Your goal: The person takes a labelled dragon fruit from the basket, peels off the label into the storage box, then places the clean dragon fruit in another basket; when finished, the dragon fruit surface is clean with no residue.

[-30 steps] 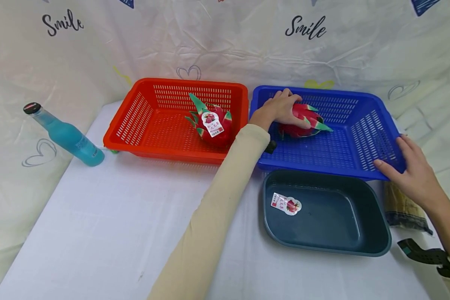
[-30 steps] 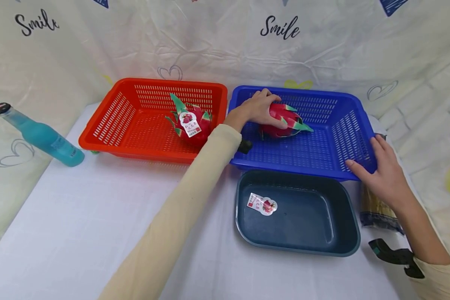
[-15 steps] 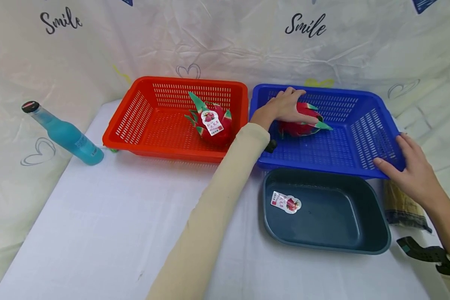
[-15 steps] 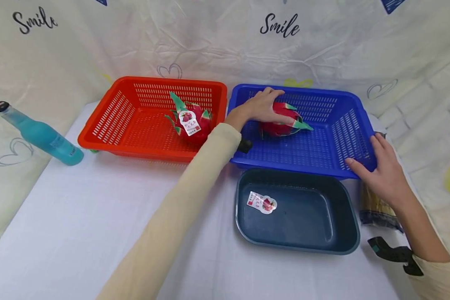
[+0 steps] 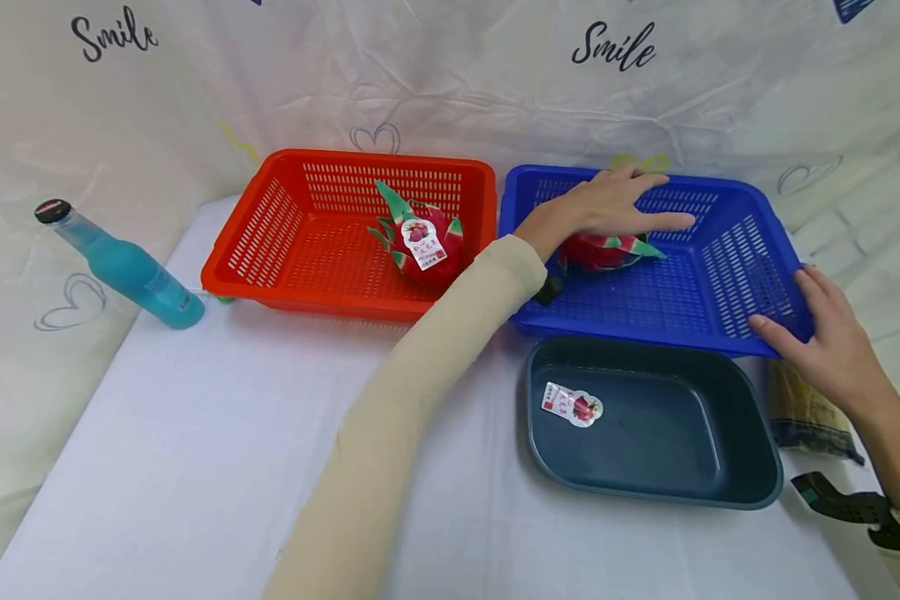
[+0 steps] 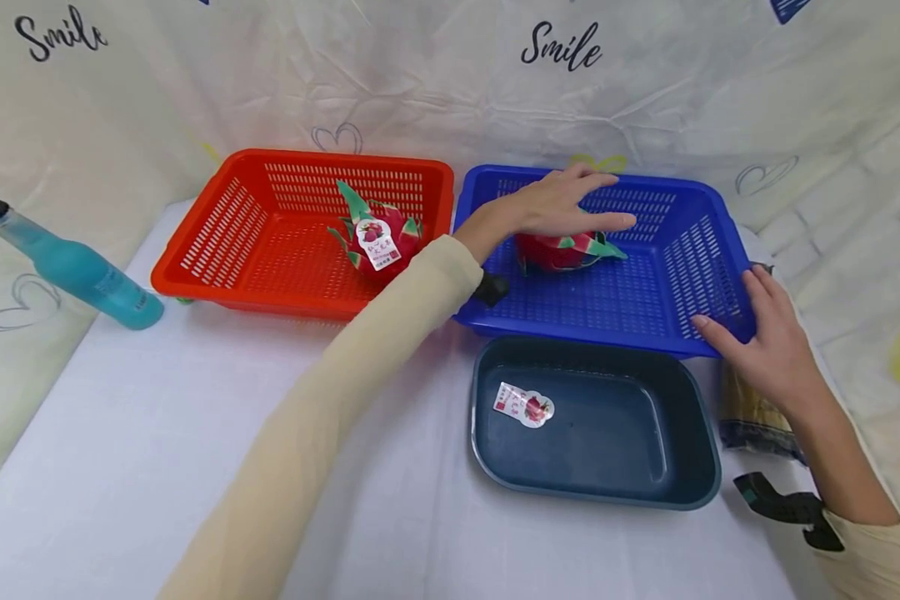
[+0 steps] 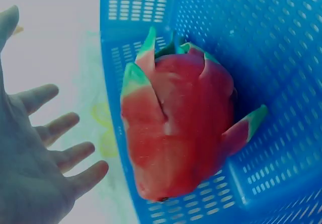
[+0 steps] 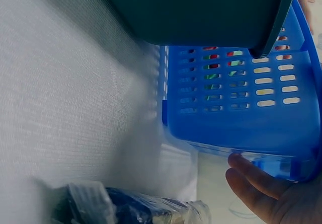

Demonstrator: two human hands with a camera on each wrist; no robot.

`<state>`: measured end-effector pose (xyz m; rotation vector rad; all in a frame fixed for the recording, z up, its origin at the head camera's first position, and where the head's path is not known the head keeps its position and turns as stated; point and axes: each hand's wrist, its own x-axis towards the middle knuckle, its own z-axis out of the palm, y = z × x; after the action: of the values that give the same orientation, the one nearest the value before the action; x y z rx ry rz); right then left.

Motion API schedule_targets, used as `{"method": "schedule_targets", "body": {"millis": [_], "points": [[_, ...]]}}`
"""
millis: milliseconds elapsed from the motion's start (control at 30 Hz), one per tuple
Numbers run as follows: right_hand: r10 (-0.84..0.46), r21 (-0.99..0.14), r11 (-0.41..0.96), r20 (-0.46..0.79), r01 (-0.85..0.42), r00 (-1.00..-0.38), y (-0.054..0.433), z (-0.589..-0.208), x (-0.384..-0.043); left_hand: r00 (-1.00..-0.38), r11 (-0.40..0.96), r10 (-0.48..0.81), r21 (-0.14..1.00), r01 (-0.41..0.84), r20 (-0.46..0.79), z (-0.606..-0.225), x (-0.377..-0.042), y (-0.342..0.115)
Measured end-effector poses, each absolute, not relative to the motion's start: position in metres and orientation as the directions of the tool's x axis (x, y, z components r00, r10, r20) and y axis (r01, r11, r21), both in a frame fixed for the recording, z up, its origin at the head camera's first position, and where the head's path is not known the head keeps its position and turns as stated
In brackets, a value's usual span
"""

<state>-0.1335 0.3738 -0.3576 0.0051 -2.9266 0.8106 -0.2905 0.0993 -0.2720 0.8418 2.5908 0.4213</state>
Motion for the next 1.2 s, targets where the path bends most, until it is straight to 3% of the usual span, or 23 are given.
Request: {"method": "schedule_targets", "body": {"millis": [200, 467, 800, 1200], "points": [[0.021, -0.516, 0.856, 0.104, -0.036, -0.994, 0.376, -0.358, -0.134, -0.713, 0.745, 0.653, 0.381, 0.548, -0.254, -0.261, -0.278, 0.096], [0.023, -0.520, 0.853, 0.108, -0.037, -0.994, 0.374, -0.357, -0.133, -0.753, 0.790, 0.610, 0.267, 0.552, -0.247, -0.250, -0.255, 0.086], [0.018, -0.515, 0.856, 0.107, -0.040, -0.994, 0.375, -0.359, -0.133, -0.733, 0.770, 0.636, 0.273, 0.577, -0.242, -0.249, -0.240, 0.064], [0.018, -0.514, 0.857, 0.099, -0.036, -0.995, 0.374, -0.357, -0.133, -0.730, 0.725, 0.679, 0.227, 0.650, -0.080, -0.257, -0.200, -0.009]]}}
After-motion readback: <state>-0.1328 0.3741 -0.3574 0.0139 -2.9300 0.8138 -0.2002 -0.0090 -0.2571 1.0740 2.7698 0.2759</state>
